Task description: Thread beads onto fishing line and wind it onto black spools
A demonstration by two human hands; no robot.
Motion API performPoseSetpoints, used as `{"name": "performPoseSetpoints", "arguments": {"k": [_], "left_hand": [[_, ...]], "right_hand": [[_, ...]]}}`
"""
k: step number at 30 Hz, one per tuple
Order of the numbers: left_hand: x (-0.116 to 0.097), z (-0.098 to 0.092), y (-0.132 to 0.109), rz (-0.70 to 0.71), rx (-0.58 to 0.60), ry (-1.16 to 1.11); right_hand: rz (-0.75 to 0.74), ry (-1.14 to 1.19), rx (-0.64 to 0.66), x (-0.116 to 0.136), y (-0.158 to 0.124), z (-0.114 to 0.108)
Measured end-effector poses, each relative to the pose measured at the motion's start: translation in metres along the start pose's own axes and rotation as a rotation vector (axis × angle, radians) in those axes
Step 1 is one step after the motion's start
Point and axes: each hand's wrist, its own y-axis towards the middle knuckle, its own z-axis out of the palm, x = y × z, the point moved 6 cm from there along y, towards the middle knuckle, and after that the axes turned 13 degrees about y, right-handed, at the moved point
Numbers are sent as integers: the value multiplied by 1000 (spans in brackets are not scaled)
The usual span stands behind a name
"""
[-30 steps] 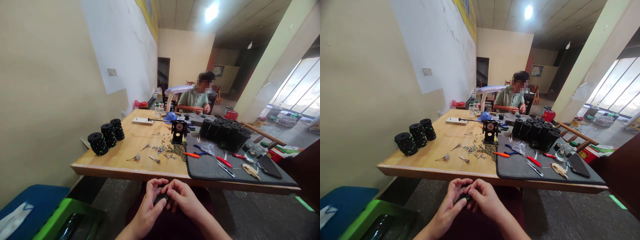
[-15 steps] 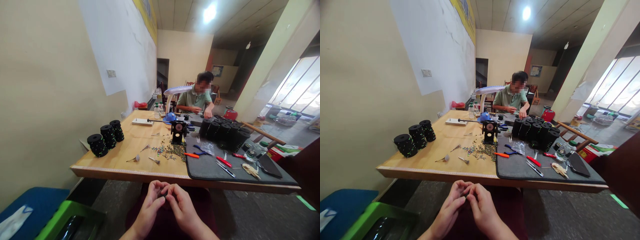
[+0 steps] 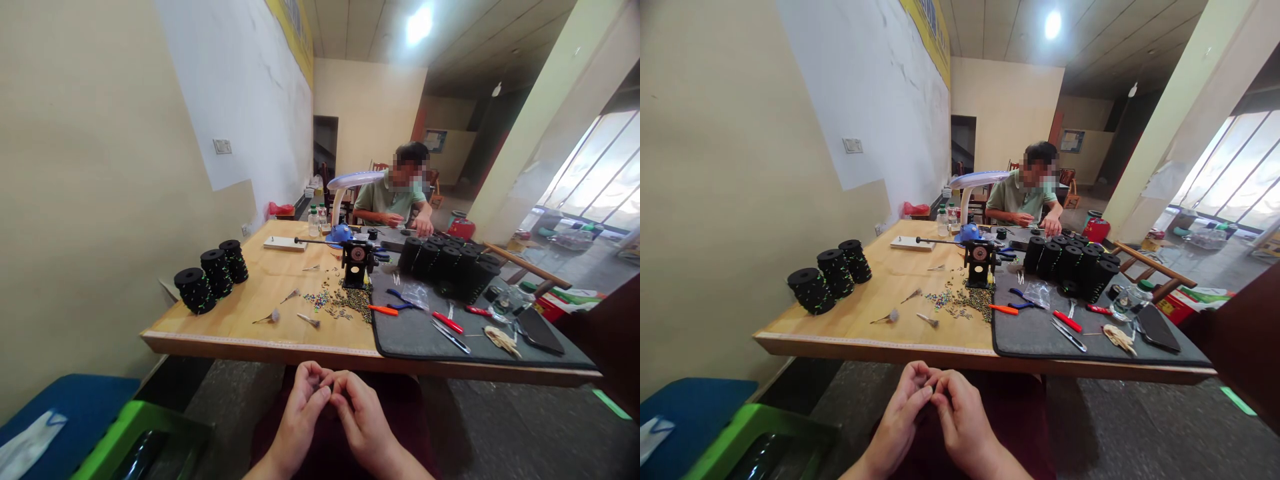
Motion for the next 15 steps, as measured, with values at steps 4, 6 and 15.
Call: {"name": "performPoseSetpoints", "arguments": {"k": [4, 6, 15], "left_hand": [[-6, 2, 1, 42, 26, 51], [-10, 1, 1, 66, 41, 116], [-24, -7, 5, 213, 94, 341]], "right_hand": [[-13, 13, -15, -3, -2, 0], [-8, 30, -32, -5, -2, -2], [68, 196, -130, -29, 1, -11]]}}
